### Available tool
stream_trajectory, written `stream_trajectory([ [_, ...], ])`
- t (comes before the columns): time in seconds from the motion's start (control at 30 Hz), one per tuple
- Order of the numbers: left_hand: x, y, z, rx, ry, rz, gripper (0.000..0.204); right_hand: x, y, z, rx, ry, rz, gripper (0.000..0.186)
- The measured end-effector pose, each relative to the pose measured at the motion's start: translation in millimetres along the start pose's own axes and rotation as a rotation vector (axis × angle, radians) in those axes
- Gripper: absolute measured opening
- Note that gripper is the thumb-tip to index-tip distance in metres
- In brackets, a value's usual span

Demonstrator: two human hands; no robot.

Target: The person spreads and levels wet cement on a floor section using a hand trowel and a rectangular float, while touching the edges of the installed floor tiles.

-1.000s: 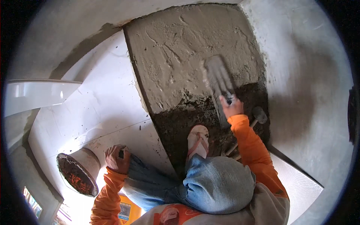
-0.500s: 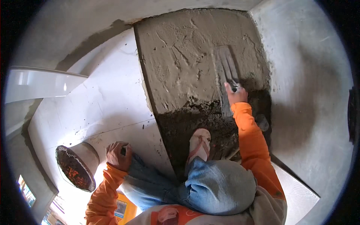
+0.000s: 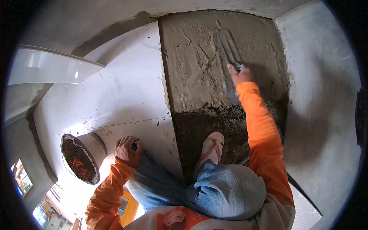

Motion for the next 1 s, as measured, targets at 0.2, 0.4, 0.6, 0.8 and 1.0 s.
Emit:
stream_trajectory([
  [0.2,-3.3,2.2,-0.3,0.044,-0.03,0.027,0.016,18.8,-5.1,81.0,-0.19,0.007,0.178,0.071],
  [0.4,5.4,1.8,-5.5,0.036,-0.063,0.039,0.015,15.0,92.5,-28.0,0.199,0.041,0.114,0.085],
  [0.6,-5.6,0.3,-4.8,-0.013,0.057,0.028,0.018,-44.6,43.7,-79.8,-0.219,0.124,0.016,0.084],
  [0.8,-1.8,-1.9,-4.4,0.017,0.002,0.035,0.017,-69.3,-47.7,-12.1,-0.695,0.402,0.177,0.058],
  [1.0,5.0,7.0,-6.0,0.054,-0.041,0.066,0.018,-28.8,-27.7,58.5,-0.644,0.47,0.362,0.088],
])
Point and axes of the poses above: each hand's wrist, its own z-axis away from the middle knuckle, its own y-axis out of the back of the hand, x = y × z, the point moved 7 cm from there along -z, towards the middle knuckle, and after that the axes turned 2 degrees about -z, right-handed, at the moved point
